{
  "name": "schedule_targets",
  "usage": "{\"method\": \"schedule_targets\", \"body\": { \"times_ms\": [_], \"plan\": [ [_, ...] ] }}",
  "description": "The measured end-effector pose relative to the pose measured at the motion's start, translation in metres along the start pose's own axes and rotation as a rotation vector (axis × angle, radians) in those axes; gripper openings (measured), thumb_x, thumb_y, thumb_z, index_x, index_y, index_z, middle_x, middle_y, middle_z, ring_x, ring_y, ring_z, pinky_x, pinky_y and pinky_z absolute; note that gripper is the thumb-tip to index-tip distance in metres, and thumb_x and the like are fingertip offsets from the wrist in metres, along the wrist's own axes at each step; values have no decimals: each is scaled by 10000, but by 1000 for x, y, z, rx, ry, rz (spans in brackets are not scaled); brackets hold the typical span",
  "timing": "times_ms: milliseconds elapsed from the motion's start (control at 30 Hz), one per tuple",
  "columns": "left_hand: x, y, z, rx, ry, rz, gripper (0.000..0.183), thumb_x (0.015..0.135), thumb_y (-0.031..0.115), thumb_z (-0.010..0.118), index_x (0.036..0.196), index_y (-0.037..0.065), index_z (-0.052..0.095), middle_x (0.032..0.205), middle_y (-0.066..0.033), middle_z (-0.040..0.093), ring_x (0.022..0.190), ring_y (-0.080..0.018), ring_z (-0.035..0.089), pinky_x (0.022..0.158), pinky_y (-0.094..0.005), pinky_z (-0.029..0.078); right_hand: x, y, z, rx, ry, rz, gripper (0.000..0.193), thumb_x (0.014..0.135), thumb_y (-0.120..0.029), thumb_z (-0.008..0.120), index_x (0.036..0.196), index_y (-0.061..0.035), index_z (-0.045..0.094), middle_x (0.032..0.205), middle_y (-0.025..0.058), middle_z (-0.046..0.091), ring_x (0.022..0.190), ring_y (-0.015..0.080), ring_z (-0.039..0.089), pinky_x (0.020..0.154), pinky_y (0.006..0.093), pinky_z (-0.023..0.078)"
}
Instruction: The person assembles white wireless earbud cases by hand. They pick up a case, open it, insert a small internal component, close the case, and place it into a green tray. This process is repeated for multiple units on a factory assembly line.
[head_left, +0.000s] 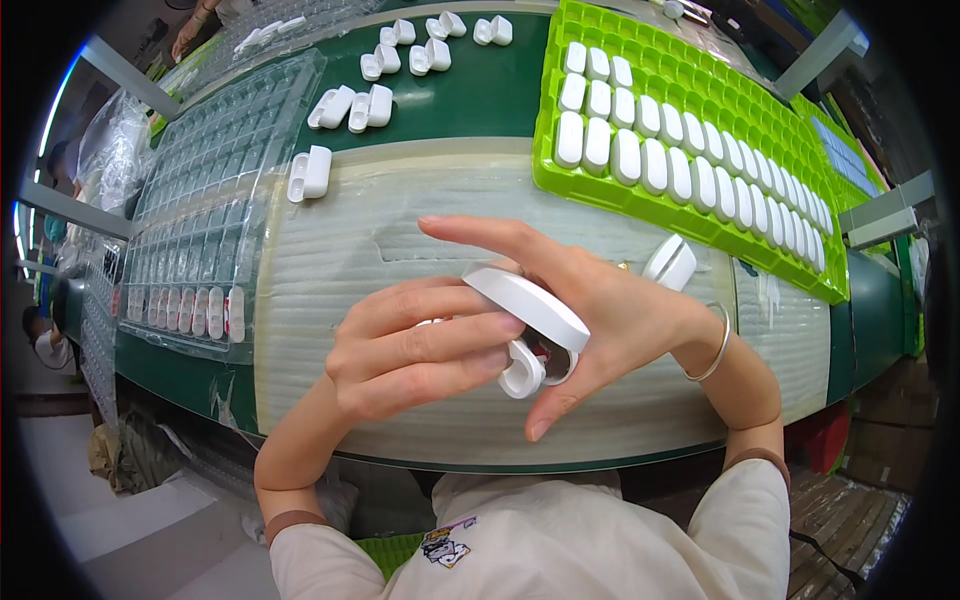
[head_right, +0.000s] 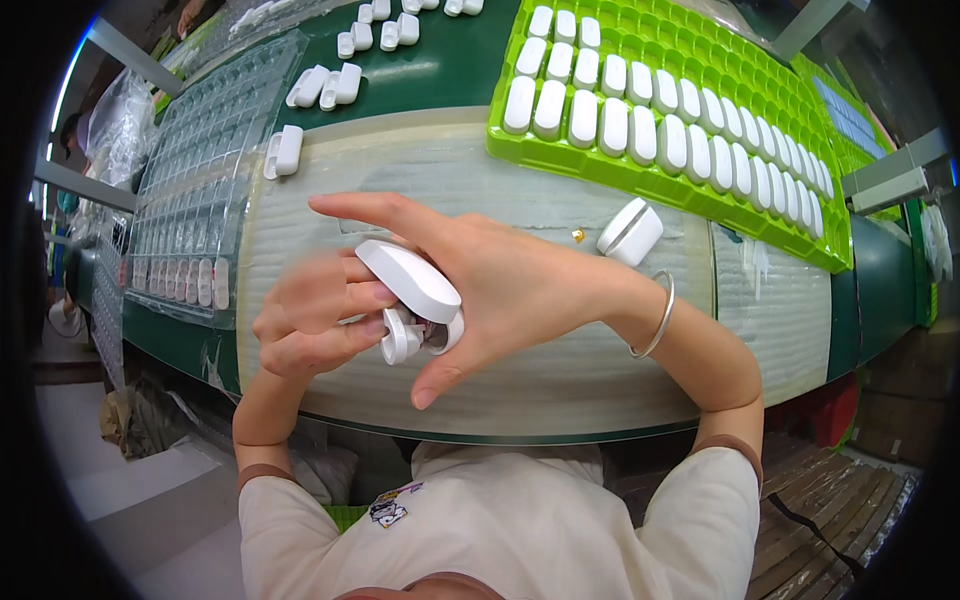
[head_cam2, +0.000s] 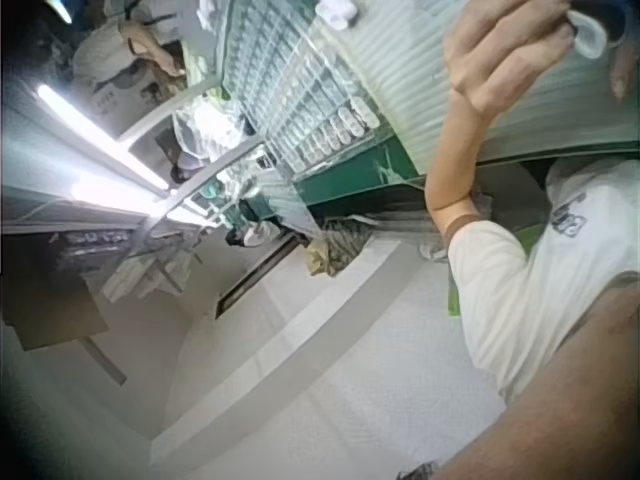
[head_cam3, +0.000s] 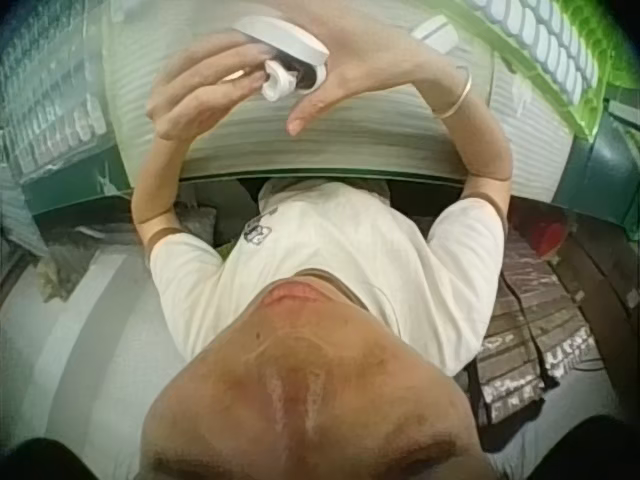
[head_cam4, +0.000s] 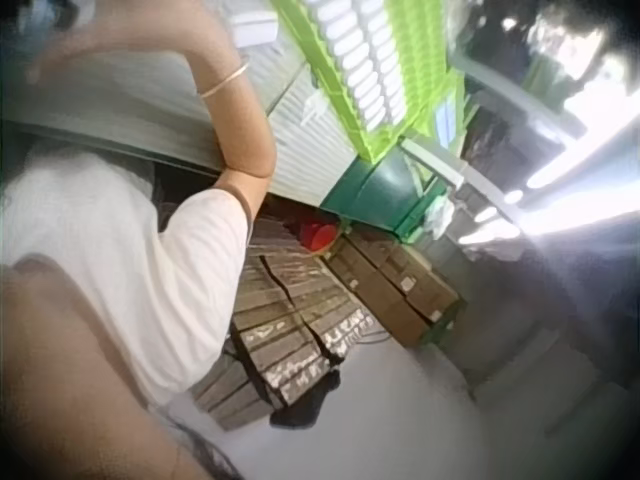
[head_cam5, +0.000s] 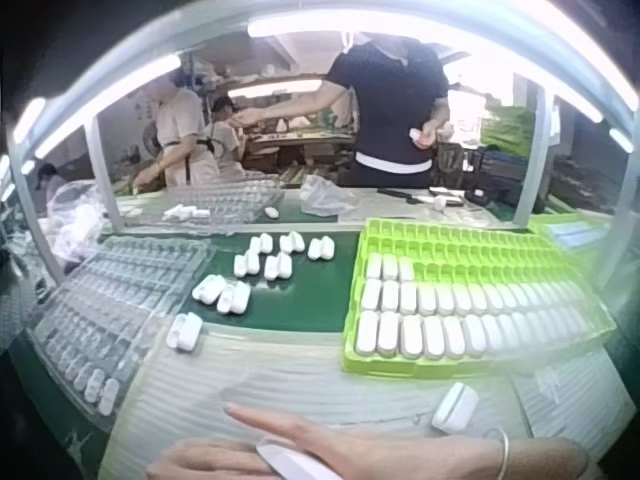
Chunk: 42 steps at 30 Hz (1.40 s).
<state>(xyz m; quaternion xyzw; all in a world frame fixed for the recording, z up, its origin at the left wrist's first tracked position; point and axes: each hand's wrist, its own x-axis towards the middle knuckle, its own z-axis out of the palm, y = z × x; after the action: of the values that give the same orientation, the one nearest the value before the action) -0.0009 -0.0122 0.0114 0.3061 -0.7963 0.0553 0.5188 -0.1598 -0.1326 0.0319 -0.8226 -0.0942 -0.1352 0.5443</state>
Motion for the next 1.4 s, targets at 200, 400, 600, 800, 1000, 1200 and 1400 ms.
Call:
{"method": "schedule_targets", "body": {
  "times_ms": [200, 400, 600, 800, 1000, 1200, 1400],
  "plan": [
    [1, 2, -3, -33, -38, -16, 265, 583, 31, 704, 837, -11, 643, 925, -155, 654, 861, -304, 635, 723, -393, 548, -1, -15, 3, 21, 10, 218, 1201, 509, -408, 857, 1403, -31, 148, 1201, 117, 509, 944, 237, 581, 779, 320, 472],
    [2, 3, -3, -56, -55, -8, 260, 586, 7, 710, 839, -5, 649, 933, -143, 655, 885, -305, 631, 751, -398, 544, -2, -9, 7, 84, 28, 55, 1234, 501, -413, 859, 1407, -25, 118, 1188, 129, 519, 930, 233, 582, 771, 312, 472],
    [1, 9, -6, -77, -86, -84, 270, 596, -10, 711, 859, 16, 653, 946, -122, 656, 893, -293, 630, 755, -379, 546, -1, 0, 8, -1, 86, -94, 1188, 514, -334, 844, 1404, -54, 109, 802, 121, 610, 712, 295, 596, 642, 342, 473],
    [2, 6, -3, -116, -44, -102, 283, 582, -1, 715, 859, 17, 658, 951, -116, 656, 893, -285, 630, 748, -370, 548, -2, -1, 11, 28, 104, -35, 1183, 510, -398, 838, 1391, -11, 148, 740, 132, 601, 616, 289, 596, 576, 321, 477],
    [3, 1, -5, -127, -86, -48, 302, 569, -2, 704, 868, 15, 664, 937, -119, 657, 888, -281, 631, 743, -372, 548, -2, -2, 13, -11, 119, -36, 1194, 509, -388, 838, 1389, 8, 136, 740, 144, 597, 621, 302, 593, 578, 331, 476],
    [3, -5, -5, -99, -132, 28, 179, 722, 134, 689, 875, 44, 667, 947, -87, 661, 923, -262, 622, 775, -378, 530, -3, -2, 14, -18, 122, -16, 1243, 484, -438, 837, 1396, 9, 121, 900, 154, 576, 673, 279, 598, 608, 320, 476],
    [-18, -3, 16, 208, 109, 96, 232, 744, 151, 692, 961, 98, 632, 962, -59, 657, 975, -182, 569, 850, -334, 463, -1, -4, 13, 8, 133, 9, 1336, 431, -556, 834, 1392, 46, 128, 1278, 169, 452, 826, 178, 598, 684, 271, 472]
  ]
}}
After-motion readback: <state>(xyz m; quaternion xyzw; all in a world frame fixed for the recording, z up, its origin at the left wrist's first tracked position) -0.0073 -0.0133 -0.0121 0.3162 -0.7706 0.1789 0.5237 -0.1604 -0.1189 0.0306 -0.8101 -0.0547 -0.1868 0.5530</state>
